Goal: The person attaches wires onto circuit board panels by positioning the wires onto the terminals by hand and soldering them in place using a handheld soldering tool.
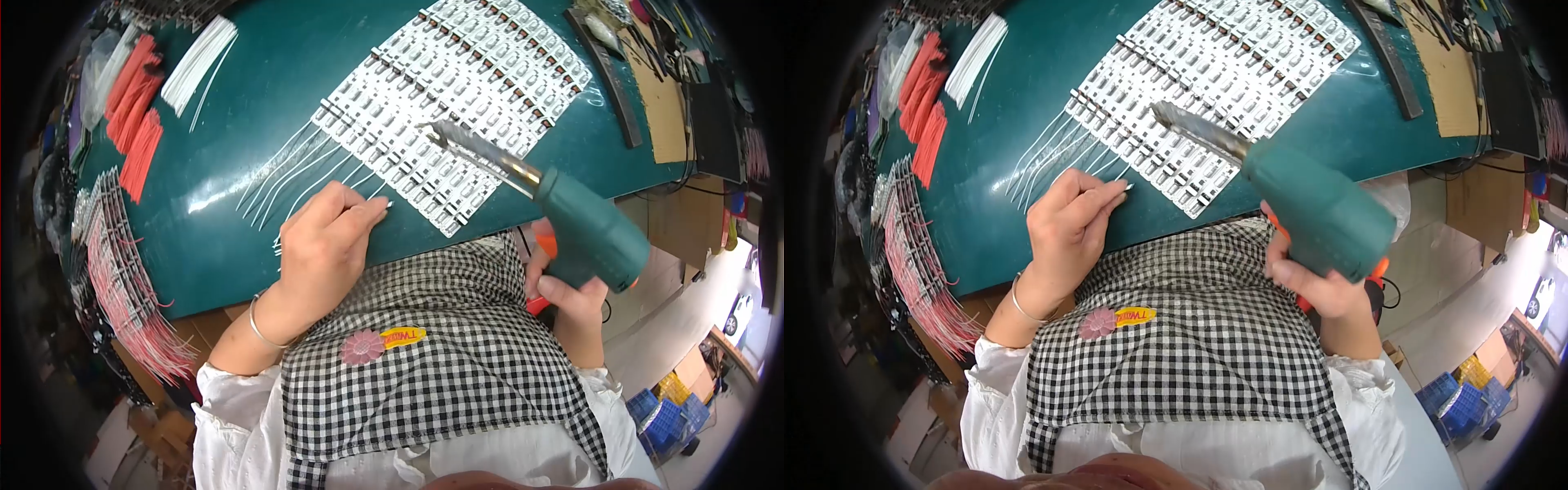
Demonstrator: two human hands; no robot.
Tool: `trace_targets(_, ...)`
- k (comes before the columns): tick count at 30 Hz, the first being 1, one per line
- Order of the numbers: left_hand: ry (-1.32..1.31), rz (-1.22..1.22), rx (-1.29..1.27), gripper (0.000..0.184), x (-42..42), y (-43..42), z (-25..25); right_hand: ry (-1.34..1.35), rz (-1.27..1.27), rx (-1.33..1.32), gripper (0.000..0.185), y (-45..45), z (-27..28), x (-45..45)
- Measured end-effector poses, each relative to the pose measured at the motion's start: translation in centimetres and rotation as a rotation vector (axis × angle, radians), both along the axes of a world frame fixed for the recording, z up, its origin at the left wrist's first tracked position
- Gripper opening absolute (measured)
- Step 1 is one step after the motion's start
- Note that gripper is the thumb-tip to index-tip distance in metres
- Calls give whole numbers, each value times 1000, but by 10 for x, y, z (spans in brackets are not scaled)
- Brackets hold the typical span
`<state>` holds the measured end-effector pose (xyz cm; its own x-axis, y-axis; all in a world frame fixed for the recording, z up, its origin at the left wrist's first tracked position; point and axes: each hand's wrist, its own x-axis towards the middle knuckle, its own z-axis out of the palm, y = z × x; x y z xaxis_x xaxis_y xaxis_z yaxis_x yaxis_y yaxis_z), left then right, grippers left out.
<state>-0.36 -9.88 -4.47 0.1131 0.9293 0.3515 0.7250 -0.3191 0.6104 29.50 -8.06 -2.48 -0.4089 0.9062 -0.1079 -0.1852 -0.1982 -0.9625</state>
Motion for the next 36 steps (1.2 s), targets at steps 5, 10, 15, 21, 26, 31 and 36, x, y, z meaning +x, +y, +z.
trace_targets(5,33,37,57,20,7,1,-14,-195,-15,-22,30,-23,-1,17)
trace_targets(10,27,33,77,19,11,-1,-21,-368,34,-77,22,-39,-3,29)
trace_targets(15,37,44,89,20,10,-1,-21,-393,135,1,61,-51,-20,42)
trace_targets(21,24,45,98,20,9,-1,-22,-397,106,2,29,-46,-13,25)
trace_targets(26,31,41,98,20,9,-3,-24,-471,188,245,18,-34,-16,17)
trace_targets(31,26,39,119,19,10,-2,-24,-627,306,518,17,-29,-22,22)
trace_targets(36,48,28,116,18,10,-2,-23,-576,321,516,16,-19,-12,14)
